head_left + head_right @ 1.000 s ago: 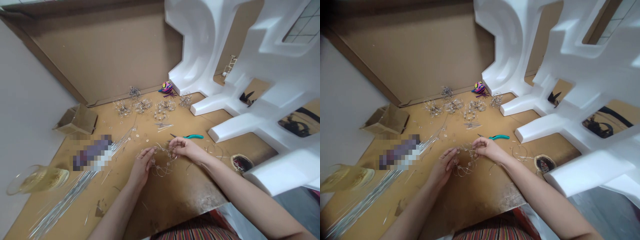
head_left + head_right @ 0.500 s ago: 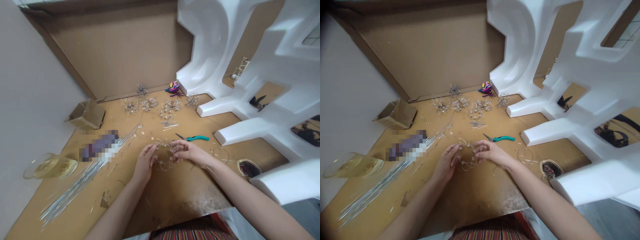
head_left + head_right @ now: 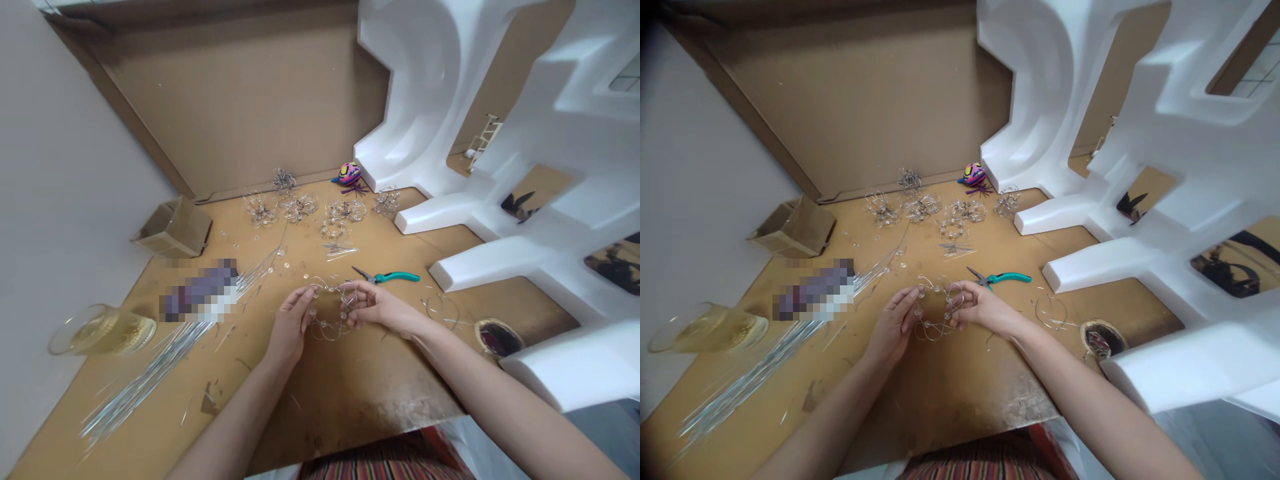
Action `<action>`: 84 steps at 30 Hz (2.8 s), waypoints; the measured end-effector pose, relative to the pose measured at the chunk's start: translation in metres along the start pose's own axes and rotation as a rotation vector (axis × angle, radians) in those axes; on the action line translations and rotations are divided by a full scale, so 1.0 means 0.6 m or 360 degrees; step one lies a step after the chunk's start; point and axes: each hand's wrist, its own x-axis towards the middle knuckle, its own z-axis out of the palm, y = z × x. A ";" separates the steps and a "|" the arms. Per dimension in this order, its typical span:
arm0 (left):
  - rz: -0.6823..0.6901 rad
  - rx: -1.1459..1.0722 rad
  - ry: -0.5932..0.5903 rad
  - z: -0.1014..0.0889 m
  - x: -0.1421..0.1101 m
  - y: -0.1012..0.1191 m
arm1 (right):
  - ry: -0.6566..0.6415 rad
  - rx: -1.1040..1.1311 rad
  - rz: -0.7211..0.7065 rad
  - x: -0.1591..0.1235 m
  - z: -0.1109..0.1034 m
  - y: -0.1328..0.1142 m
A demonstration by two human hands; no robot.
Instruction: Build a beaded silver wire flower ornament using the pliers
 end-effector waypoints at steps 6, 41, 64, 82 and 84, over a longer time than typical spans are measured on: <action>0.0006 -0.0012 0.0010 0.002 -0.001 0.002 | 0.0000 -0.0038 -0.0020 0.000 -0.001 -0.001; 0.0018 0.0045 -0.0065 0.001 -0.003 0.000 | 0.0068 -0.0156 -0.0041 -0.001 -0.008 -0.003; -0.0027 0.0240 -0.0289 -0.001 -0.002 0.002 | 0.0236 -0.0043 -0.0237 -0.005 -0.019 -0.011; -0.0014 0.0230 -0.0290 0.001 -0.004 0.004 | 0.0218 -0.0021 -0.0230 -0.006 -0.019 -0.011; -0.0018 0.0233 -0.0287 0.002 -0.005 0.004 | 0.0202 -0.0033 -0.0205 -0.005 -0.020 -0.009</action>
